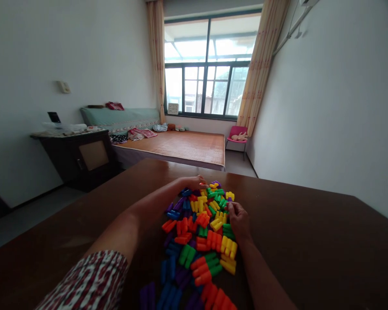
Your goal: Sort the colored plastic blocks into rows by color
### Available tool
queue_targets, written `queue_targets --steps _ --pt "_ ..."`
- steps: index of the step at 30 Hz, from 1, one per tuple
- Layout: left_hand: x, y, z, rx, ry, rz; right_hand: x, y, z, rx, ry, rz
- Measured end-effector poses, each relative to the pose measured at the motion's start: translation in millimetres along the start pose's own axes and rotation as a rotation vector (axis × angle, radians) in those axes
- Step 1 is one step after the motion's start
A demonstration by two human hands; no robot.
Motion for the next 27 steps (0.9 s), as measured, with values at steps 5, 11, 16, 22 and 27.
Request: queue_targets --steps 5,11,16,22,27 --pt "-14.8 -35.5 -52.4 0.201 0.169 -0.151 -0.6 1.1 0.0 0.001 -0.012 -0.003" --pt "-51.2 -12.7 -90.1 -0.007 0.094 -0.384 -0.2 -2.9 2.5 0.003 -0.02 0.022" --pt "-31.9 36.6 -100.3 -0.321 -0.282 -0.278 -1.5 -2.3 2.2 0.003 -0.026 0.015" --pt "1.6 3.0 -110.4 -0.235 -0.151 -0.574 -2.0 -2.9 2.6 0.009 -0.016 0.015" --pt "-15.8 -55.8 -142.2 -0.077 -0.172 -0.434 -1.2 -5.0 5.0 0.007 -0.024 0.056"
Point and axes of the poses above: each hand's wrist, its own z-axis towards the middle knuckle, its own x-axis out of the palm, y = z × x, the point moved 3 cm from there along z, towards the middle knuckle, and after that the axes turned 4 degrees about z, right-handed, at the moved point
